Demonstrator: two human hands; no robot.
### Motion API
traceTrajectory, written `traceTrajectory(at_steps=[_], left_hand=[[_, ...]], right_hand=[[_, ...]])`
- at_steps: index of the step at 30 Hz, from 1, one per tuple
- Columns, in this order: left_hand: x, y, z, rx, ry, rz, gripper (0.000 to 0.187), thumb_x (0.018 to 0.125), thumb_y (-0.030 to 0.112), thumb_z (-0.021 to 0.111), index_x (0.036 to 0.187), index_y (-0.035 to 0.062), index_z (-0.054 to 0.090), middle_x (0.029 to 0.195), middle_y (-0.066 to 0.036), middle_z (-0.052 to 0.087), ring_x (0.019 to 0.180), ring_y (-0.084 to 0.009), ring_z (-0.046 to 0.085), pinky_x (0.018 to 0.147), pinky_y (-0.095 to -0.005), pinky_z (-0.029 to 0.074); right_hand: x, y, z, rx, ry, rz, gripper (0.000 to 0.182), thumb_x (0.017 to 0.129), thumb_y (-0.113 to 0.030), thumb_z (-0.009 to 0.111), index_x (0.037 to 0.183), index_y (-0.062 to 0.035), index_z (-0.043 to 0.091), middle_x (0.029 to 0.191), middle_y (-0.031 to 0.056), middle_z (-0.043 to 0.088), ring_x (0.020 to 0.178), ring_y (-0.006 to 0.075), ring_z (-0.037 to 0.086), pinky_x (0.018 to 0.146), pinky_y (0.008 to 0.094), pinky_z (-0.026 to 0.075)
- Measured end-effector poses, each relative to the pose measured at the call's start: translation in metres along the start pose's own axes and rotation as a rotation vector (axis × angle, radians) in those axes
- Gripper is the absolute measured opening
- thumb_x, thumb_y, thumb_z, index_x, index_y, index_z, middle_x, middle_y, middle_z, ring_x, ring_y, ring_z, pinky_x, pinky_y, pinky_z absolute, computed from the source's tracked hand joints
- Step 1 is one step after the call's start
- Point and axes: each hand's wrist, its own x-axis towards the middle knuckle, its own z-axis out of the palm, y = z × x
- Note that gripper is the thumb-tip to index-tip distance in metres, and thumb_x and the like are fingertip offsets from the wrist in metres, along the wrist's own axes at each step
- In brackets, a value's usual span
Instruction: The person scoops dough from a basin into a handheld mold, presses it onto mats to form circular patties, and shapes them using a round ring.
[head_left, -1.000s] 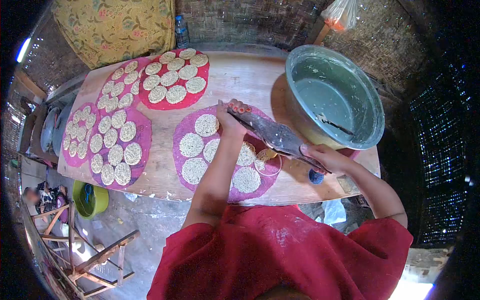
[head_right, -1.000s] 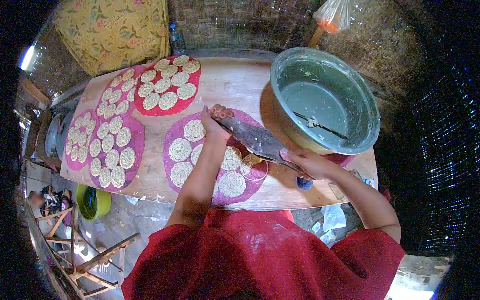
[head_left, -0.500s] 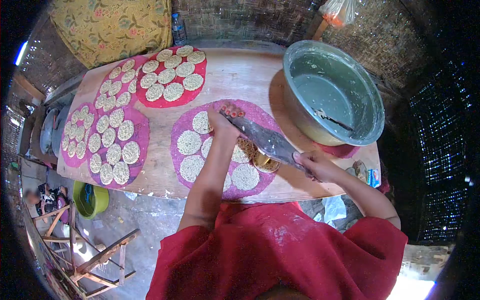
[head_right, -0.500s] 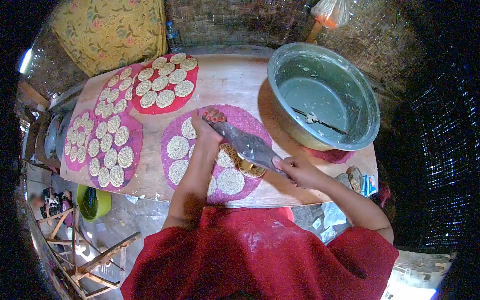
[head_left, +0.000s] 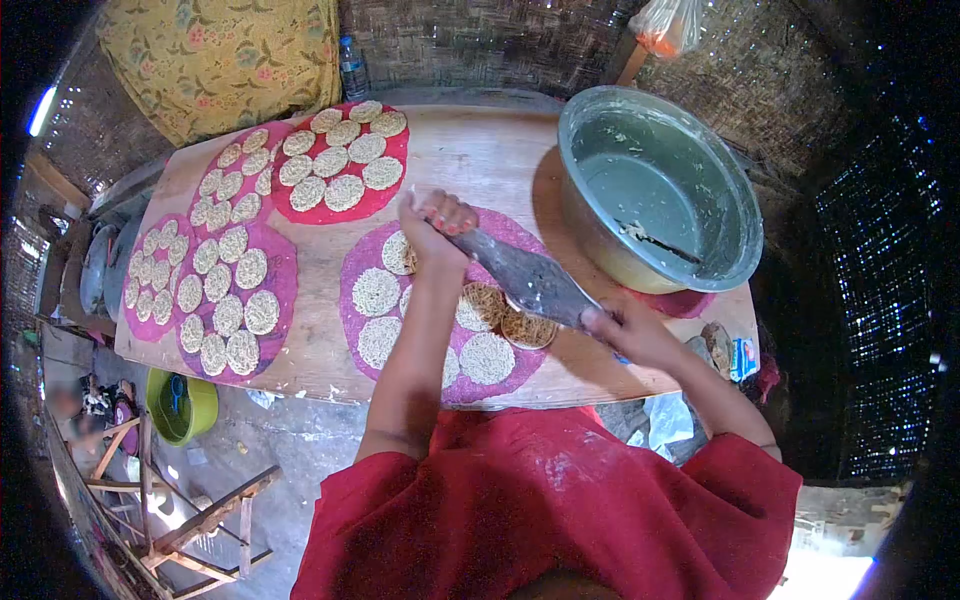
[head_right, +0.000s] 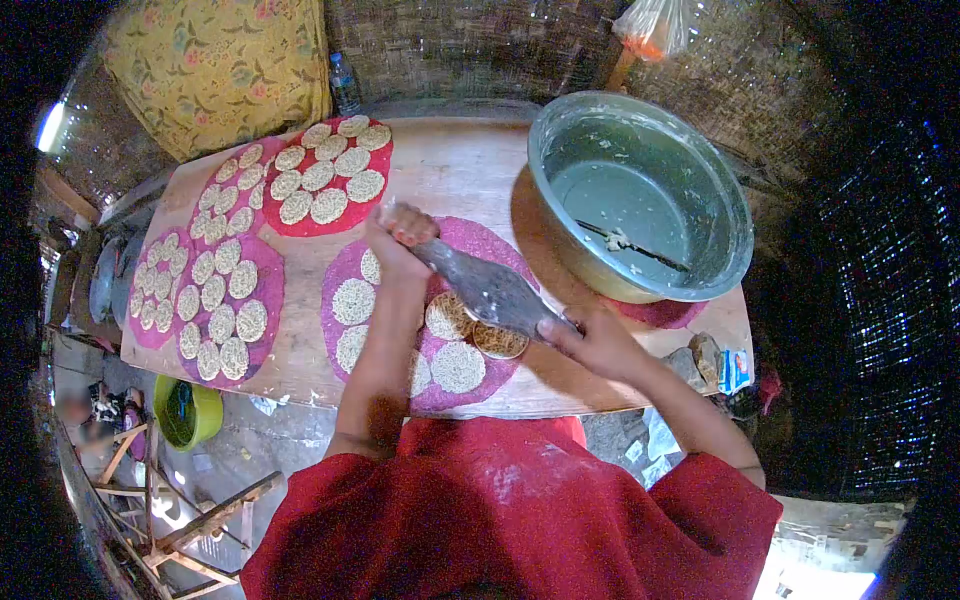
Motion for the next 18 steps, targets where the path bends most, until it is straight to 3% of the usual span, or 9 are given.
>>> traceTrajectory(at_steps=[2,4,5,7,10,14,15,17,18], left_hand=[[-0.018,0.021,0.044,0.001,-0.018,0.115,0.048,0.088,0.049,0.034,0.049,0.0208,0.030,0.038,0.008,0.022,0.030,-0.0072,0.020,0.034,-0.0221,0.020],[-0.042,0.057,0.073,0.155,-0.212,0.210,0.049,0.090,0.048,0.034,0.049,0.0204,0.030,0.038,0.008,0.026,0.029,-0.0063,0.023,0.033,-0.0215,0.021],[-0.057,0.077,0.086,0.103,-0.332,0.144,0.051,0.091,0.048,0.033,0.049,0.0196,0.031,0.038,0.008,0.027,0.029,-0.0065,0.025,0.032,-0.0212,0.022],[-0.092,0.112,0.112,0.112,-0.504,0.079,0.055,0.092,0.050,0.030,0.048,0.0177,0.033,0.037,0.006,0.030,0.027,-0.0074,0.029,0.029,-0.0214,0.024],[-0.154,0.167,0.113,0.309,-0.481,0.161,0.062,0.093,0.052,0.025,0.044,0.0152,0.036,0.035,0.001,0.035,0.024,-0.0102,0.031,0.025,-0.0242,0.028],[-0.228,0.191,0.130,0.643,-0.392,0.326,0.064,0.095,0.048,0.023,0.040,0.0159,0.033,0.030,-0.001,0.034,0.019,-0.0118,0.026,0.019,-0.0262,0.028],[-0.251,0.202,0.117,0.616,-0.200,0.516,0.062,0.096,0.046,0.026,0.040,0.0181,0.030,0.030,0.000,0.034,0.018,-0.0106,0.025,0.018,-0.0253,0.027],[-0.272,0.211,0.119,0.650,-0.267,0.449,0.062,0.096,0.046,0.028,0.040,0.0195,0.031,0.030,0.001,0.033,0.018,-0.0094,0.026,0.017,-0.0250,0.028],[-0.284,0.212,0.120,0.636,-0.114,0.534,0.061,0.096,0.045,0.027,0.040,0.0199,0.031,0.030,0.001,0.032,0.018,-0.0092,0.026,0.017,-0.0248,0.028]], right_hand=[[0.005,-0.005,-0.007,0.098,-0.055,0.040,0.049,0.090,-0.047,0.049,0.068,-0.0036,0.056,0.057,0.0014,0.048,0.053,0.0110,0.047,0.052,0.0271,0.040],[0.022,0.003,0.003,0.793,0.048,0.067,0.042,0.089,-0.040,0.053,0.078,-0.0002,0.062,0.061,0.0056,0.056,0.056,0.0161,0.054,0.054,0.0313,0.044],[0.030,0.011,0.014,0.800,0.052,0.063,0.042,0.089,-0.040,0.053,0.078,-0.0002,0.062,0.061,0.0056,0.056,0.056,0.0161,0.054,0.054,0.0313,0.044],[0.051,0.035,0.039,0.067,0.251,-0.259,0.035,0.088,-0.033,0.053,0.082,0.0002,0.062,0.063,0.0148,0.059,0.057,0.0255,0.059,0.058,0.0401,0.045],[0.087,0.071,0.068,-0.218,0.265,-0.280,0.024,0.083,-0.022,0.055,0.079,0.0012,0.062,0.071,0.0232,0.060,0.065,0.0375,0.060,0.063,0.0451,0.046],[0.088,0.065,0.073,-0.211,0.313,-0.308,0.019,0.079,-0.014,0.055,0.073,0.0018,0.061,0.075,0.0269,0.057,0.069,0.0435,0.056,0.065,0.0473,0.045],[0.090,0.065,0.072,-0.231,0.292,-0.304,0.018,0.079,-0.014,0.054,0.071,0.0020,0.060,0.074,0.0266,0.057,0.069,0.0430,0.057,0.065,0.0472,0.045],[0.091,0.063,0.070,-0.250,0.269,-0.294,0.018,0.078,-0.013,0.054,0.070,0.0021,0.059,0.073,0.0262,0.057,0.068,0.0425,0.057,0.064,0.0472,0.046],[0.090,0.060,0.070,-0.278,0.258,-0.280,0.018,0.078,-0.013,0.055,0.069,0.0019,0.059,0.072,0.0258,0.057,0.067,0.0418,0.057,0.063,0.0467,0.045]])
